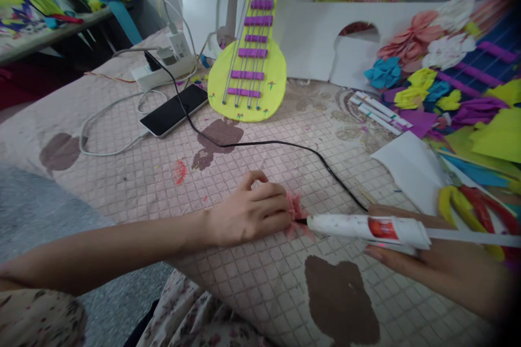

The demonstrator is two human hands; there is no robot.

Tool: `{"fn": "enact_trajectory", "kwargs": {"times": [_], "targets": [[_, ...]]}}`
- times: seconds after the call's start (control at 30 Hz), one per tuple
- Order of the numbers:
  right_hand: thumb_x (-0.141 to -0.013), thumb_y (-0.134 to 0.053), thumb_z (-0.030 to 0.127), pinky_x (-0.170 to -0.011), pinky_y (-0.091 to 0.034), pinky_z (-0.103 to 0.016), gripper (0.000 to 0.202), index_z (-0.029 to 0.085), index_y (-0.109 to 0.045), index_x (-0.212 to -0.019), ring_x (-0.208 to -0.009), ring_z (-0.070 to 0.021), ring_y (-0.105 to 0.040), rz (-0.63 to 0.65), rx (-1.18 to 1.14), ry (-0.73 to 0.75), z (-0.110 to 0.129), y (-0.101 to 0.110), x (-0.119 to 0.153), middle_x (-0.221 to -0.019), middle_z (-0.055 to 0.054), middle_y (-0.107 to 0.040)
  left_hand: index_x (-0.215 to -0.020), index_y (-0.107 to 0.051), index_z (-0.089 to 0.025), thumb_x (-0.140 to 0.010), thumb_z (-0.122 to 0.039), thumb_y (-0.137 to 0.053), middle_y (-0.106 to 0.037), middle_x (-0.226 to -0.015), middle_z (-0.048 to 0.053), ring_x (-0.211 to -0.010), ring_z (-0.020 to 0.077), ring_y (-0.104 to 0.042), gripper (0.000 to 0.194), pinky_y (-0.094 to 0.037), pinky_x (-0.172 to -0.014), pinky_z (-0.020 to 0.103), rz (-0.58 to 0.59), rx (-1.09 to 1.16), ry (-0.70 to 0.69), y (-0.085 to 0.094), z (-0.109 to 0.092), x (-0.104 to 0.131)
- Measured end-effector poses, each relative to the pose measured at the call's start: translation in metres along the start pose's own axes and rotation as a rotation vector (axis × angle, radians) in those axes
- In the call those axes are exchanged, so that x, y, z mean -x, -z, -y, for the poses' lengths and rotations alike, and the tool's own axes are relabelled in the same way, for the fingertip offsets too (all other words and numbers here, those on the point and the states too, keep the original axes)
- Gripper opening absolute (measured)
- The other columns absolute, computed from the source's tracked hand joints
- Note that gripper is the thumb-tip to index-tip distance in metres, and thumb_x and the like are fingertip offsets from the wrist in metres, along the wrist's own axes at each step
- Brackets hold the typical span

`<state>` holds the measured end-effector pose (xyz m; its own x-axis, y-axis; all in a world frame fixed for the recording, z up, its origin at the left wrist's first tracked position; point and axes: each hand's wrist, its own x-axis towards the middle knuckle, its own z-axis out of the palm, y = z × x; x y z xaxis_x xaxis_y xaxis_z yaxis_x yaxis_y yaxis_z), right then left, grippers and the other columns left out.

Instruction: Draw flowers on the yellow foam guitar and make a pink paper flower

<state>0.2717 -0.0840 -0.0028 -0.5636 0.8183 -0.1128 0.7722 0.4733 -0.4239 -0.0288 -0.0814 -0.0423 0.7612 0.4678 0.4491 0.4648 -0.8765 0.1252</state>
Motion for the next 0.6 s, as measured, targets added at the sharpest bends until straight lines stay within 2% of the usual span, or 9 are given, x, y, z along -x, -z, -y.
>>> {"fn": "enact_trajectory", "kwargs": {"times": [0.13,0.33,0.47,0.6], "targets": [[-0.075,-0.056,0.047,-0.052,-0.054,-0.036,0.013,0.037,-0.059,-0.083,-0.067,-0.0259,-0.064,-0.064,0.052,-0.031,-0.006,0.000,0.003,-0.075,0.002,-0.067,-0.093,-0.058,-0.019,-0.098,-0.020,-0.039,-0.065,-0.094,0.000,-0.101,0.0151,-0.053,0.020,-0.032,-0.089,0.037,0.023,0.084,0.064,0.000,0.000,-0.002],[-0.074,-0.056,0.051,-0.047,-0.053,-0.035,0.017,0.037,-0.062,-0.082,-0.067,-0.0272,-0.066,-0.100,0.045,-0.054,-0.017,0.000,0.005,-0.076,0.001,-0.070,-0.090,-0.060,-0.020,-0.097,-0.024,-0.042,-0.066,-0.093,0.000,-0.097,0.0164,-0.053,0.020,-0.030,-0.088,0.037,0.035,0.168,0.130,0.001,-0.001,-0.005],[-0.075,-0.054,0.056,-0.055,-0.055,-0.039,0.027,0.034,-0.066,-0.084,-0.072,-0.0290,-0.067,-0.184,0.031,-0.133,-0.017,-0.001,-0.001,-0.076,0.000,-0.071,-0.090,-0.060,-0.019,-0.096,-0.028,-0.045,-0.065,-0.090,0.000,-0.095,0.0174,-0.052,0.018,-0.030,-0.087,0.037,0.041,0.200,0.151,-0.001,0.000,-0.006],[-0.075,-0.052,0.061,-0.075,-0.052,-0.046,0.043,0.025,-0.066,-0.095,-0.093,-0.0336,-0.065,-0.365,-0.009,-0.261,-0.011,0.004,-0.027,-0.096,-0.006,-0.071,-0.088,-0.061,-0.019,-0.094,-0.028,-0.048,-0.064,-0.087,0.000,-0.093,0.0172,-0.052,0.017,-0.030,-0.086,0.037,0.027,0.218,0.156,-0.003,0.000,-0.007]]}}
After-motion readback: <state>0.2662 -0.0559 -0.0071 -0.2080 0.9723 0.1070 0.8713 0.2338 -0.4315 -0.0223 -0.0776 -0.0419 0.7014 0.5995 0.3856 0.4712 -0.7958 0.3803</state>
